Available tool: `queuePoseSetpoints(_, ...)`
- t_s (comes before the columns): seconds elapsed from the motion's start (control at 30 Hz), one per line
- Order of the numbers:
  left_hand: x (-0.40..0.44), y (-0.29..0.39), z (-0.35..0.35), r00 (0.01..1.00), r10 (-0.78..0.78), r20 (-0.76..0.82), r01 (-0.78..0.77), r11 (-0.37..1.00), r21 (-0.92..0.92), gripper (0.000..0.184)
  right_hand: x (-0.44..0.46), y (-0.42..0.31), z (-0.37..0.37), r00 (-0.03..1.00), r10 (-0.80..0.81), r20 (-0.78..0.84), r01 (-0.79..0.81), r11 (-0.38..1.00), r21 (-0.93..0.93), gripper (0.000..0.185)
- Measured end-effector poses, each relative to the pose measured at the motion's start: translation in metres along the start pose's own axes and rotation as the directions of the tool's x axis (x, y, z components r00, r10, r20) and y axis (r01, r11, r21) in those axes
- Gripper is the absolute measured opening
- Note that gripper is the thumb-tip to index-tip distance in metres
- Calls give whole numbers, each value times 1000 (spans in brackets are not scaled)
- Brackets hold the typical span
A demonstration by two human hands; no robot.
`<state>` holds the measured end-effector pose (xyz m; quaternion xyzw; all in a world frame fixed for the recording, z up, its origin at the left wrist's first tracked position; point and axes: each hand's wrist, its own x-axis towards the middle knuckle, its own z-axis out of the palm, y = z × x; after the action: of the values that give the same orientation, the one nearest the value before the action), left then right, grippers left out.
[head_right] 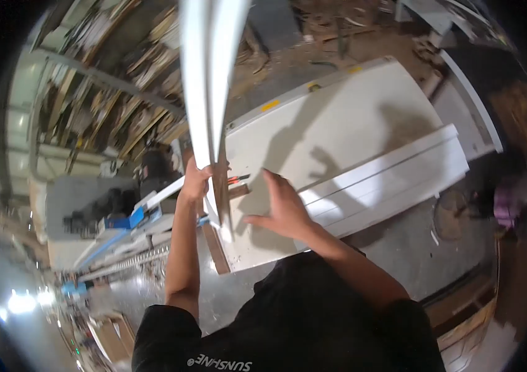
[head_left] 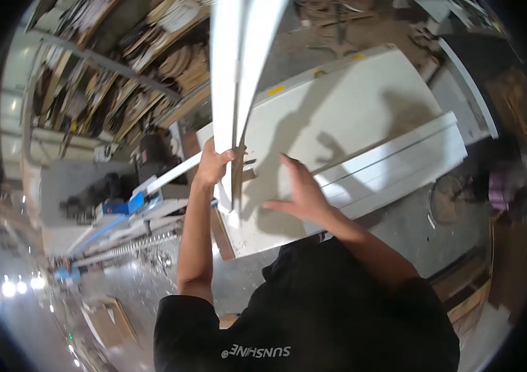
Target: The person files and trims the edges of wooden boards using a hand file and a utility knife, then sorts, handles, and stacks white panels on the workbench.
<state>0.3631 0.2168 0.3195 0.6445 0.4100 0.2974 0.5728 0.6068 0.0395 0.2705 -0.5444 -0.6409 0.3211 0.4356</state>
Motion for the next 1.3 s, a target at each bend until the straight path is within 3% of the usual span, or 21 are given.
queuePoseSetpoints(0.07, -40, 37, 17, 982, 87, -167, -114, 981, -158, 111, 29, -34, 31, 989, -134, 59, 132, 990, 42, 129)
queuePoseSetpoints(0.1, -59, 51, 22, 964, 45, -263, -97, 977, -191, 116, 39, -47, 44, 980, -153, 129, 144, 986, 80, 128)
queuePoseSetpoints(0.13, -75, 53, 27, 943, 181, -279, -261, 923, -282, 112, 44, -59, 56, 964, -176, 200, 155, 981, 118, 126)
queuePoseSetpoints(0.17, -92, 49, 26, 913, 232, -336, -346, 877, -334, 107, 43, -67, 65, 975, -150, 163, 109, 965, 237, 107)
queuePoseSetpoints(0.23, -126, 54, 32, 843, 344, -414, -505, 769, -391, 106, 43, -82, 68, 951, -246, 185, 186, 938, 293, 93)
queuePoseSetpoints(0.3, -160, 59, 35, 768, 269, -581, -536, 766, -354, 107, 41, -93, 74, 927, -338, 162, 275, 906, 321, 77)
queuePoseSetpoints(0.4, -213, 75, 38, 649, 214, -730, -540, 806, -243, 100, 36, -99, 88, 846, -461, 268, 372, 870, 323, 79)
queuePoseSetpoints(0.5, -252, 70, 33, 473, 212, -855, -636, 754, -165, 86, 31, -111, 102, 771, -512, 377, 439, 858, 267, 79)
queuePoseSetpoints(0.57, -274, 71, 32, 398, 201, -895, -680, 719, -141, 77, 29, -120, 115, 717, -588, 375, 553, 807, 206, 78)
queuePoseSetpoints(0.67, -301, 72, 38, 279, 175, -944, -780, 615, -117, 68, 28, -141, 131, 617, -638, 460, 587, 763, 270, 75)
queuePoseSetpoints(0.83, -343, 58, 16, 201, 222, -954, -854, 518, -60, 64, 15, -167, 172, 566, -699, 438, 638, 708, 305, 73)
queuePoseSetpoints(0.93, -360, 56, -7, 6, 150, -989, -765, 638, 92, 66, 23, -179, 190, 540, -698, 470, 674, 693, 255, 74)
queuePoseSetpoints(1.03, -376, 34, -37, -43, 10, -999, -801, 597, 41, 61, 46, -178, 209, 492, -734, 469, 779, 612, 140, 75)
queuePoseSetpoints(1.13, -381, -45, -64, 3, -144, -990, -790, 607, -91, 56, 71, -154, 227, 438, -710, 551, 846, 532, 14, 75)
queuePoseSetpoints(1.17, -377, -68, -65, 57, -266, -962, -813, 547, -199, 51, 78, -142, 228, 427, -681, 595, 860, 510, -33, 75)
queuePoseSetpoints(1.2, -365, -97, -66, 24, -377, -926, -805, 542, -242, 49, 85, -126, 233, 399, -661, 636, 877, 478, -53, 75)
queuePoseSetpoints(1.27, -344, -131, -56, 110, -543, -833, -777, 475, -413, 48, 91, -83, 240, 372, -573, 731, 893, 436, -112, 75)
queuePoseSetpoints(1.3, -336, -158, -50, 208, -580, -788, -769, 401, -498, 50, 89, -64, 238, 399, -514, 759, 879, 450, -158, 77)
